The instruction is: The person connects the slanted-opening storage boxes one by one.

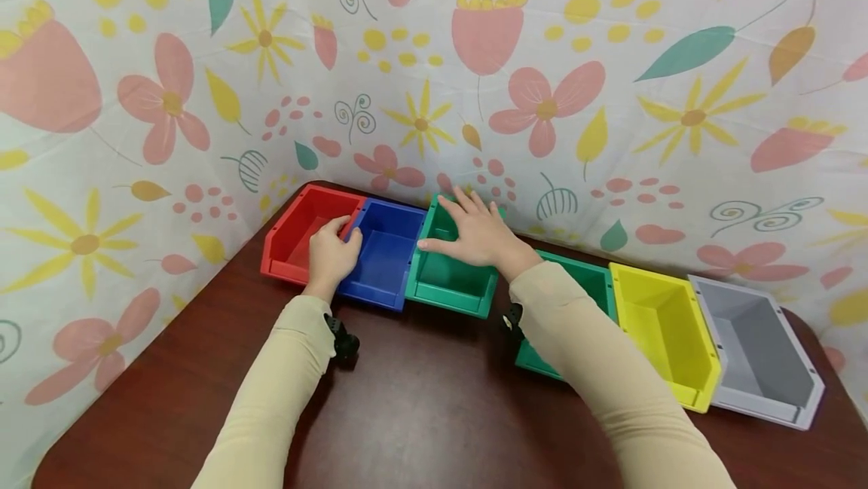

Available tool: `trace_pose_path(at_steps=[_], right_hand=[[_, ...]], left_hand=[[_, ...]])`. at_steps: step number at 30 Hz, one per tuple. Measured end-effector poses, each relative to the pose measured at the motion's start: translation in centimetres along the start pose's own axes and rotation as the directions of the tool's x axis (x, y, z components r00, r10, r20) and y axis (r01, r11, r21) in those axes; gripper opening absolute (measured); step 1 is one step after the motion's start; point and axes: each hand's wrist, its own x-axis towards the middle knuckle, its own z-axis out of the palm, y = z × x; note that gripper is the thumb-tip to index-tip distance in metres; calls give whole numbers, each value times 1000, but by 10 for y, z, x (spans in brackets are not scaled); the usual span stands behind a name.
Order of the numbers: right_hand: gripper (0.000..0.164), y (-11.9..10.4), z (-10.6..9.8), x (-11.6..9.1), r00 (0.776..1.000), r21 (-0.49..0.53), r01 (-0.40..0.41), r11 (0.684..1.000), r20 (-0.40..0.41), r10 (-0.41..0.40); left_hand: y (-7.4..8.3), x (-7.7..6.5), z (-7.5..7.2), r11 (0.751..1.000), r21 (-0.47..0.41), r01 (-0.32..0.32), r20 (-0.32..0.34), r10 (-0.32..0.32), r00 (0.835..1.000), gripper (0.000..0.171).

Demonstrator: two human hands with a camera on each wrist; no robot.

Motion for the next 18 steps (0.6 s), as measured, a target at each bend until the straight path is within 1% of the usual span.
trace_pose_path(at_steps=[5, 18], right_hand=[[99, -2, 5, 4, 999, -27, -21, 999, 44, 22], [99, -1, 10, 7, 999, -39, -33, 999, 32, 34]], left_hand=[[-2, -1, 3, 1000, -1, -3, -6, 3, 1000, 43], [-3, 1, 2, 1000, 5, -17, -14, 17, 1000, 42]])
